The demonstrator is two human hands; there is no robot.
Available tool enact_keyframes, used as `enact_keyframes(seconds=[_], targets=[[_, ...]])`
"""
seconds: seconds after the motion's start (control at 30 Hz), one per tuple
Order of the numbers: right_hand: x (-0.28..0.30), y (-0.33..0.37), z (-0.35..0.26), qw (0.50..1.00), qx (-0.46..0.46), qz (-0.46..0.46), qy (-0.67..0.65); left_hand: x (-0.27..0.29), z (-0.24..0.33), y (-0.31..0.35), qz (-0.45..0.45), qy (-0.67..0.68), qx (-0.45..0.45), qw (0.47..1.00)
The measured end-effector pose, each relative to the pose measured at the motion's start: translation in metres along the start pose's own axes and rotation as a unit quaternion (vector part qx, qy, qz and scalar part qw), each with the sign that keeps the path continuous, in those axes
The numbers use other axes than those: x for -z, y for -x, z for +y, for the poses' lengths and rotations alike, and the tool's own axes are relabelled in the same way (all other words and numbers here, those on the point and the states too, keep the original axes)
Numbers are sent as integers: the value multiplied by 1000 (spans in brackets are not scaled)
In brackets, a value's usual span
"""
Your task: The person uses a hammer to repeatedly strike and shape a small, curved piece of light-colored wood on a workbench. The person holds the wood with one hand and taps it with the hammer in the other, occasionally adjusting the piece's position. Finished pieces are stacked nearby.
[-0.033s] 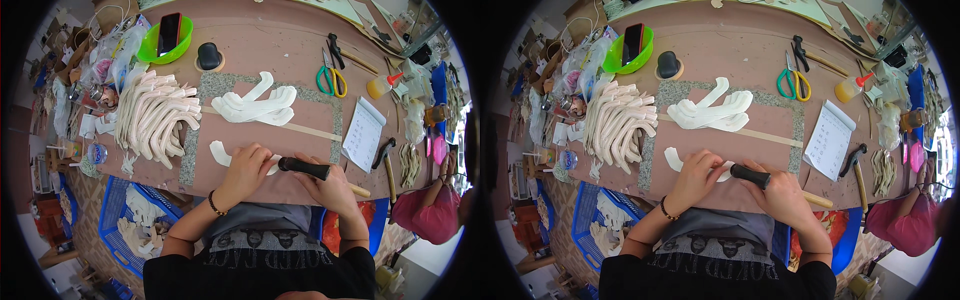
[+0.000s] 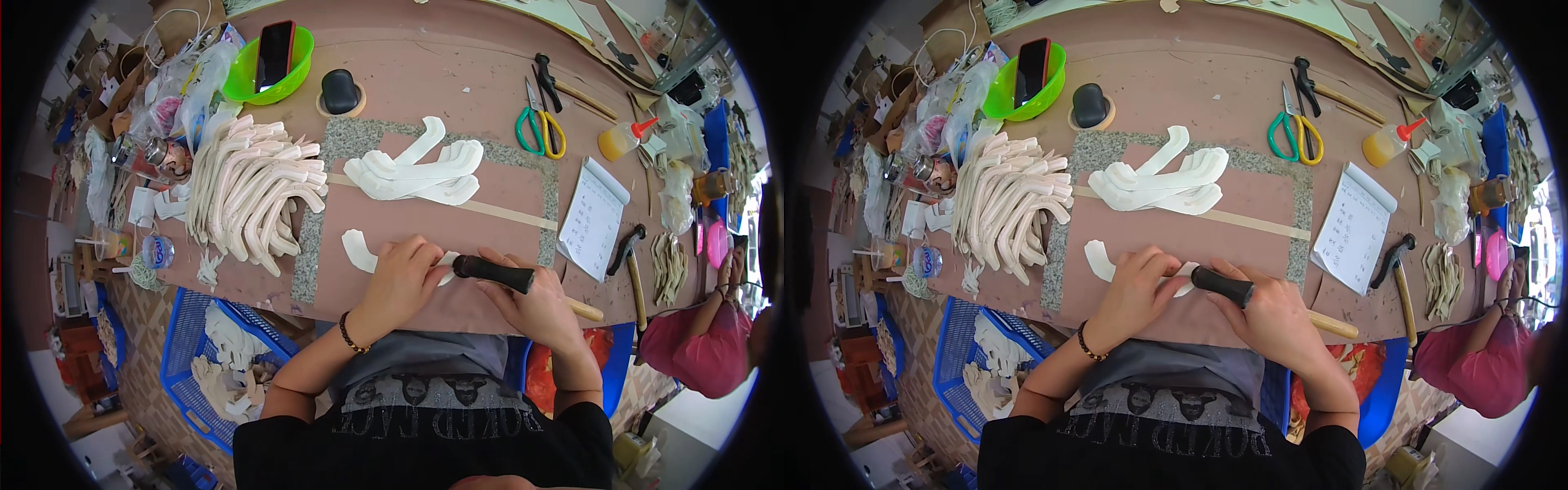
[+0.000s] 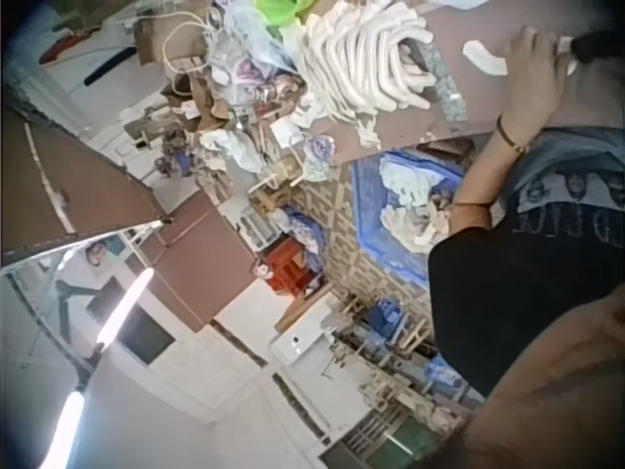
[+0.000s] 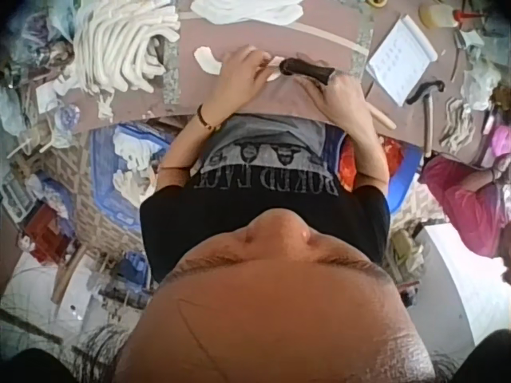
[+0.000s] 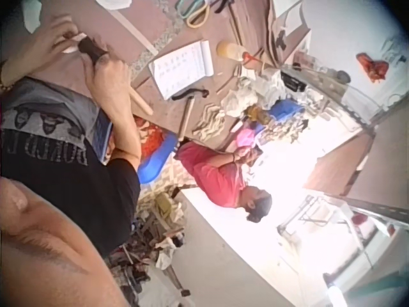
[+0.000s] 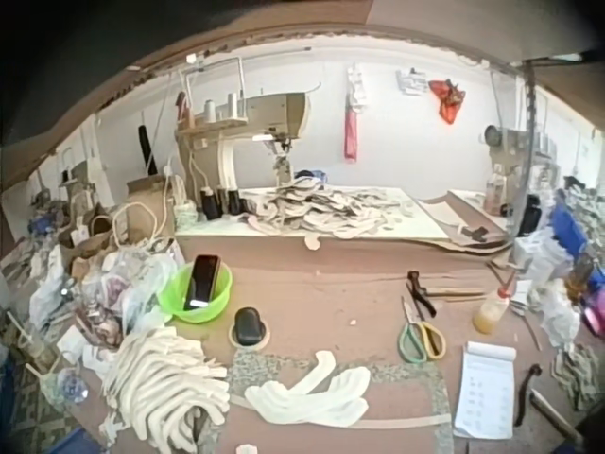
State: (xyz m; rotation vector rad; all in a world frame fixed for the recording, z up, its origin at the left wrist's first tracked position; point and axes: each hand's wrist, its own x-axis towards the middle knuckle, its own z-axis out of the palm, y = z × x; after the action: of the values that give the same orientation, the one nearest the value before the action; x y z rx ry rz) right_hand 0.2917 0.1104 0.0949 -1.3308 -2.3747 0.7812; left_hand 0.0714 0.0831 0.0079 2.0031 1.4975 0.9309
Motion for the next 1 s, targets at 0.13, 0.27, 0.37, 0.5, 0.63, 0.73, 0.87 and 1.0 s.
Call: enact_keyframes(seconds=[0.13,0.27,0.37,0.5,0.63,0.73,0.87,1.0], targets=[[-6,-4,5,999,31,16,35,4,10,3,-24,-44,0,999],[-2,-7,-1,1000,12,-7,17,3,15,1,-54,-62,23,996],[-1,-7,-1,1000,9,-6,16,1,15,3,-40,-56,25,997],[4,-8,-4,1000,14,14,-15,-2,18,8,-3,-41,46,998],[4,-12,-6,1000,-22,-1,-6,-1,17,7,-11,-31,56,998],[-2,-11,-2,1000,-17,9,5,-4,15,9,2,-24,53,998],[-3,-12,-3,1000,-16,4,23,-9,18,12,37,-47,47,997],[-2,-13,-3,1000,-5,4,24,-13,19,15,51,-64,35,996]])
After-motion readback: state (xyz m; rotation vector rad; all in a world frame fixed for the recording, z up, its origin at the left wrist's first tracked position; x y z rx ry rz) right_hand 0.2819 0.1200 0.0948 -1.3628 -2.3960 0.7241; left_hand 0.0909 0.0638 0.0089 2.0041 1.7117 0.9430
